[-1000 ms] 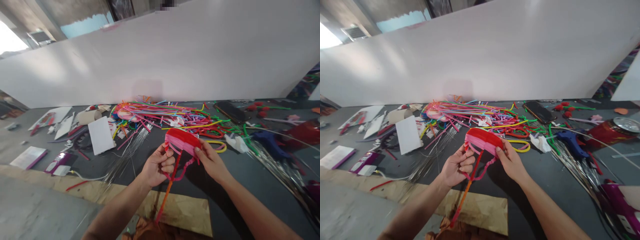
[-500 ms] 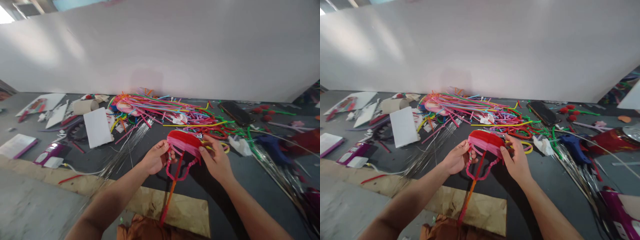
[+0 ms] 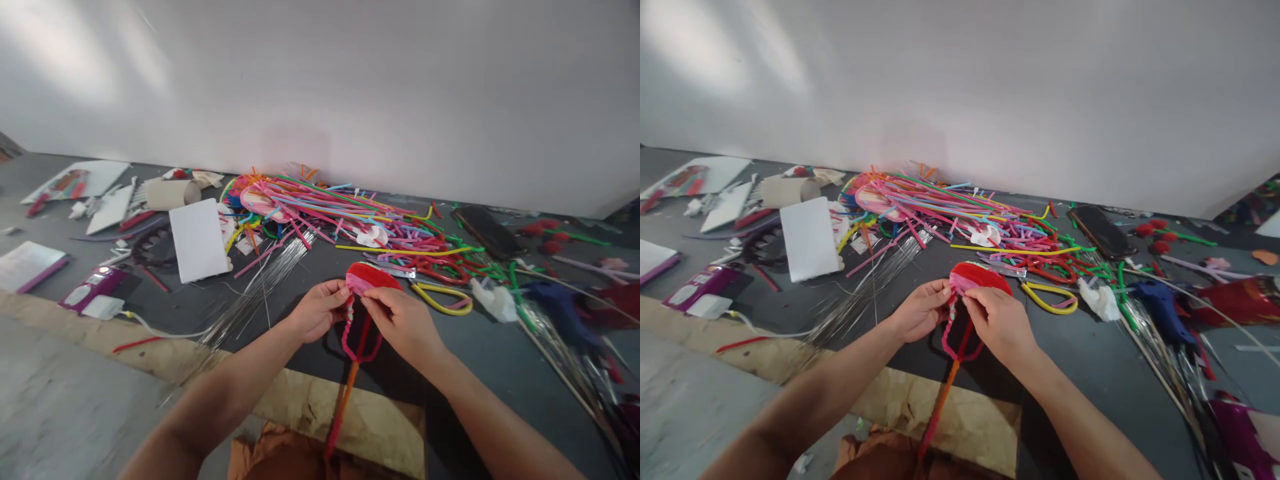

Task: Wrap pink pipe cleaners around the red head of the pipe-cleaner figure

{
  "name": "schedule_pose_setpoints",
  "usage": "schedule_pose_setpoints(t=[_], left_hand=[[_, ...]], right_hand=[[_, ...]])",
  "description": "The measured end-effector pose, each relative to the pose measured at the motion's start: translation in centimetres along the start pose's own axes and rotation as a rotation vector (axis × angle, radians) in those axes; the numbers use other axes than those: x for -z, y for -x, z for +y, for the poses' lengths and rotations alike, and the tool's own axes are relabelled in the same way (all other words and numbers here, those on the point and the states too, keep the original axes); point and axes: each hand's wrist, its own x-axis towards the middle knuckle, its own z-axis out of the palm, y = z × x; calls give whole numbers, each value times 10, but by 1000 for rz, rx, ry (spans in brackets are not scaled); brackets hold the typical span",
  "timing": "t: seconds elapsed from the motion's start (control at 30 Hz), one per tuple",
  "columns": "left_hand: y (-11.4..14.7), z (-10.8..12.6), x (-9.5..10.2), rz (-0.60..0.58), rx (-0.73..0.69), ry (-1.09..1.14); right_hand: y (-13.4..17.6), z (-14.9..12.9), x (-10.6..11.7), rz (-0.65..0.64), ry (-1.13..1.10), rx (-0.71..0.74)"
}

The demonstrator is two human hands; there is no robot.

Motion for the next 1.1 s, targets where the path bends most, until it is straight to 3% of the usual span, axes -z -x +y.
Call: schedule_pose_setpoints(t=[0.37,0.57,0.77,1.1], left_hand=[[1,-5,-6,92,17,-148],[-1,-8,-3,91,11,-131],[-1,-4,0,70,38,-49],[1,4,-2,155,80,-133]], right_hand=[[-3,-16,8,21,-212,-253],[2,-16,-4,58,-149,18],[6,-9,-11,71,121,266],[8,-15,-9,-20,337,377]])
